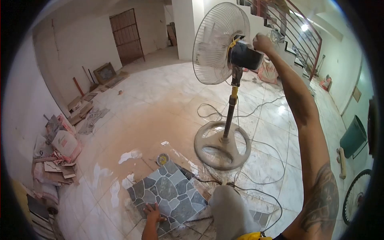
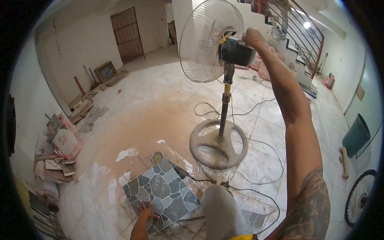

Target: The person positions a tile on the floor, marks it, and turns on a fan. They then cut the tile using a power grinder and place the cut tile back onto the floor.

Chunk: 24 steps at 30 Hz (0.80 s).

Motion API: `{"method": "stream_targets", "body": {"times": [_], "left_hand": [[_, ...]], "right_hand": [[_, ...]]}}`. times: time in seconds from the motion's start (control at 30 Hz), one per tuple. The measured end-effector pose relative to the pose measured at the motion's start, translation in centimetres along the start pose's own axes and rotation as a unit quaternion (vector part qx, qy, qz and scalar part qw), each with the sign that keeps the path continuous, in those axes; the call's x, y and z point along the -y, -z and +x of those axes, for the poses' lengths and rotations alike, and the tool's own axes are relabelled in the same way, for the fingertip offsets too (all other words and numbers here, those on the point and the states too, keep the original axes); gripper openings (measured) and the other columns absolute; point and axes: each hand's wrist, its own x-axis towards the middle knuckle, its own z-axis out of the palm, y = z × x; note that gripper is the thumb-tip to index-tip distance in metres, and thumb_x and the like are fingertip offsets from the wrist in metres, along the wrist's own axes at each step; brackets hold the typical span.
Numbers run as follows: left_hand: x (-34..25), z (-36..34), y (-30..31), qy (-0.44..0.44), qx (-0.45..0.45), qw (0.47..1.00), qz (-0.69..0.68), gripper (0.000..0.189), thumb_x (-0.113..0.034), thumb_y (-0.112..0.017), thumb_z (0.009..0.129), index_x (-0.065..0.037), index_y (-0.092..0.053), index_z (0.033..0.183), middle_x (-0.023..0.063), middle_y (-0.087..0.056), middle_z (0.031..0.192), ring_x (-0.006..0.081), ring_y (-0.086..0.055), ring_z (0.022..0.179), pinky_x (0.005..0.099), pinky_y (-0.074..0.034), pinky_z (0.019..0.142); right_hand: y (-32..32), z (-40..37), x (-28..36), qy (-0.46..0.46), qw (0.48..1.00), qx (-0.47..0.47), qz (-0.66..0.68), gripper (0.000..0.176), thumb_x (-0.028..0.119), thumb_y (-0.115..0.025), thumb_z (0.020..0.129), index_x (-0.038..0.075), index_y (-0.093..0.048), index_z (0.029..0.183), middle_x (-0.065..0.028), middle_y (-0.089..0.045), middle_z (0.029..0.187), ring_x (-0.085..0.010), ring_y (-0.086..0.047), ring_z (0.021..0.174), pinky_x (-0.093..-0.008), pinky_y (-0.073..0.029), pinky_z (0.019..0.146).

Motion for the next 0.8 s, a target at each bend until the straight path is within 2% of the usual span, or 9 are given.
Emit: {"method": "stream_targets", "body": {"times": [0.17,0.23,0.27,0.3,0.37,0.4,0.47,0.57,0.8], "left_hand": [[0.3,0.4,-1.1,-0.008,-0.028,0.999,0.012,0.144,-0.068,-0.081,0.057,-0.011,0.009,0.154,0.0475,0.011,0.147,0.0663,0.007,0.136,0.0688,-0.005,0.111],[0.3,0.3,-1.0,-0.012,-0.029,0.999,0.005,0.145,-0.069,-0.081,0.057,-0.010,0.009,0.154,0.0476,0.012,0.147,0.0659,0.008,0.136,0.0686,-0.004,0.111],[0.4,0.2,-1.1,-0.012,-0.030,0.999,0.001,0.146,-0.069,-0.080,0.056,-0.009,0.009,0.154,0.0477,0.012,0.147,0.0656,0.008,0.136,0.0684,-0.003,0.111],[0.2,0.1,-0.7,-0.010,-0.016,1.000,0.002,0.146,-0.069,-0.080,0.056,-0.009,0.009,0.154,0.0477,0.012,0.147,0.0656,0.008,0.136,0.0684,-0.003,0.111],[0.0,0.2,0.1,-0.006,0.010,1.000,0.008,0.147,-0.070,-0.080,0.056,-0.008,0.009,0.154,0.0478,0.012,0.146,0.0655,0.008,0.136,0.0684,-0.002,0.111],[0.1,0.5,0.1,-0.005,0.005,1.000,0.017,0.147,-0.070,-0.080,0.056,-0.008,0.009,0.154,0.0478,0.012,0.147,0.0656,0.008,0.136,0.0687,-0.002,0.111],[0.4,0.9,-0.9,-0.004,0.000,0.999,0.033,0.146,-0.069,-0.081,0.056,-0.007,0.009,0.154,0.0478,0.011,0.147,0.0657,0.009,0.136,0.0693,-0.002,0.110],[-0.1,-0.2,-0.3,-0.004,0.004,1.000,-0.011,0.147,-0.070,-0.080,0.056,-0.007,0.009,0.154,0.0488,0.011,0.146,0.0651,0.012,0.136,0.0711,-0.001,0.109],[-0.2,-0.2,-0.2,-0.005,0.000,1.000,-0.015,0.147,-0.068,-0.082,0.056,-0.006,0.010,0.153,0.0504,0.011,0.144,0.0647,0.014,0.136,0.0731,0.000,0.108]], "right_hand": [[-1.4,-9.8,-4.0,-0.103,0.973,-0.131,0.159,0.048,0.039,-0.055,0.089,-0.005,-0.062,0.108,-0.0309,-0.066,0.095,-0.0443,-0.065,0.095,-0.0515,-0.049,0.080],[-10.2,-12.7,-10.2,-0.097,0.974,-0.133,0.156,0.047,0.040,-0.051,0.092,-0.004,-0.065,0.100,-0.0299,-0.065,0.088,-0.0437,-0.065,0.090,-0.0526,-0.048,0.077],[-11.8,-16.0,-10.3,-0.110,0.987,-0.020,0.114,0.043,0.039,-0.053,0.091,-0.003,-0.065,0.095,-0.0276,-0.066,0.086,-0.0427,-0.066,0.089,-0.0513,-0.049,0.077],[-16.8,-18.1,-12.4,-0.139,0.970,0.009,0.199,0.039,0.036,-0.055,0.090,-0.001,-0.066,0.094,-0.0272,-0.067,0.087,-0.0404,-0.067,0.086,-0.0493,-0.051,0.077],[-18.0,-23.0,-9.9,-0.164,0.940,0.085,0.287,0.030,0.026,-0.062,0.086,-0.002,-0.064,0.096,-0.0250,-0.067,0.086,-0.0360,-0.068,0.084,-0.0437,-0.052,0.079],[-16.3,-23.5,-7.8,-0.107,0.966,0.044,0.233,0.028,0.022,-0.063,0.087,-0.004,-0.061,0.098,-0.0242,-0.066,0.087,-0.0358,-0.066,0.085,-0.0436,-0.051,0.078],[-13.8,-20.1,-5.9,0.039,0.950,-0.189,0.247,0.026,0.021,-0.060,0.091,-0.004,-0.060,0.100,-0.0235,-0.064,0.086,-0.0360,-0.063,0.085,-0.0456,-0.048,0.077],[-3.9,-11.9,-2.1,0.180,0.920,-0.291,0.191,0.024,0.020,-0.059,0.094,-0.003,-0.061,0.102,-0.0223,-0.063,0.086,-0.0402,-0.060,0.083,-0.0487,-0.047,0.077],[-0.1,-1.7,-1.0,0.131,0.990,0.014,-0.049,0.040,0.037,-0.062,0.087,0.000,-0.069,0.100,-0.0252,-0.068,0.092,-0.0411,-0.066,0.092,-0.0467,-0.052,0.082]]}}
